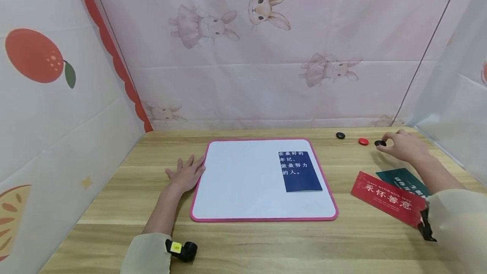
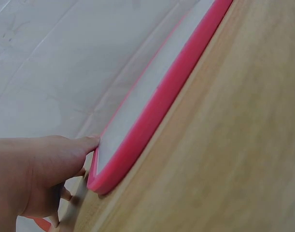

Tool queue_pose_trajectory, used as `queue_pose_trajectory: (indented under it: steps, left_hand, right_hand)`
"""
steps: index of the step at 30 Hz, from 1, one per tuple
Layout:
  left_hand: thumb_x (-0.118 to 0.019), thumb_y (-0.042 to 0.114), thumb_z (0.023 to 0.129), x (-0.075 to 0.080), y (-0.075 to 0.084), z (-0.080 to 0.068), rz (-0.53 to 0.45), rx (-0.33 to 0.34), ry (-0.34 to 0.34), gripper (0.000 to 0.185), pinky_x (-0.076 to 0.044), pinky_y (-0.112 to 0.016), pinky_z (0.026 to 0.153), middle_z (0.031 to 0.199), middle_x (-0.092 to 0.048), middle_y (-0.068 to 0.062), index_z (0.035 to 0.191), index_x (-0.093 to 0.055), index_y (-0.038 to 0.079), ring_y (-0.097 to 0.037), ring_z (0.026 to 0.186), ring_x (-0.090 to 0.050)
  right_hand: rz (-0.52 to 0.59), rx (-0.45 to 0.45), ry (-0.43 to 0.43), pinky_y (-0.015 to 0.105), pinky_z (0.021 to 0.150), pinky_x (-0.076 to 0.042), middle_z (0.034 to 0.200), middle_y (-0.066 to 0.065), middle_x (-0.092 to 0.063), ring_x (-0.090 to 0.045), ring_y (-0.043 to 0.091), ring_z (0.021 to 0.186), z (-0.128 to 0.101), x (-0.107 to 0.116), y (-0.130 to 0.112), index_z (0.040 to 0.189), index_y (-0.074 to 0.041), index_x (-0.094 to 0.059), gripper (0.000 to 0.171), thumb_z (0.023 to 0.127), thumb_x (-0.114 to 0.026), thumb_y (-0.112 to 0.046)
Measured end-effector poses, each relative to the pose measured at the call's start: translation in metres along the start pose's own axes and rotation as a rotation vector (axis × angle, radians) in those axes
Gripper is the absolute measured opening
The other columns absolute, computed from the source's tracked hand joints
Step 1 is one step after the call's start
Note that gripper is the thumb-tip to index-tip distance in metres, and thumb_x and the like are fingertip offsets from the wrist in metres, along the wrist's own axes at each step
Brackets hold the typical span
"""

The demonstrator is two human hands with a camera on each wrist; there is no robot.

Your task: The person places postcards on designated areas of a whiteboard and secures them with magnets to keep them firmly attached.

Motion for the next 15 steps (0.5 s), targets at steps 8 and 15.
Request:
queue_pose_trajectory:
  steps: [8, 15]
  left_hand:
    - [-0.030, 0.041, 0.099, 0.001, 0.000, 0.000, -0.007, 0.007, -0.004, 0.054, 0.011, -0.074, 0.086, 0.149, -0.010, -0.023, 0.147, -0.023, 0.017, -0.053, 0.129, 0.005]
    - [-0.031, 0.040, 0.099, 0.003, 0.002, -0.002, -0.005, -0.002, -0.006, 0.054, 0.010, -0.074, 0.086, 0.149, -0.011, -0.023, 0.147, -0.023, 0.016, -0.053, 0.129, 0.005]
  right_hand:
    - [-0.021, 0.022, 0.009, 0.053, 0.060, -0.044, 0.098, 0.037, -0.045, -0.048, 0.045, 0.076, 0.003, 0.003, -0.008, 0.103, 0.003, -0.058, 0.045, 0.081, -0.067, -0.034]
    - [-0.034, 0.045, 0.026, 0.050, 0.058, -0.044, 0.098, 0.037, -0.046, -0.049, 0.045, 0.076, 0.004, 0.005, -0.019, 0.104, 0.002, -0.058, 0.044, 0.081, -0.067, -0.033]
Point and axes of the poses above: each hand's wrist, its own z-axis towards the middle knuckle, its own x-axis out of the back of the hand, y = z × x, the point moved 9 cm from there along z, towards the middle knuckle
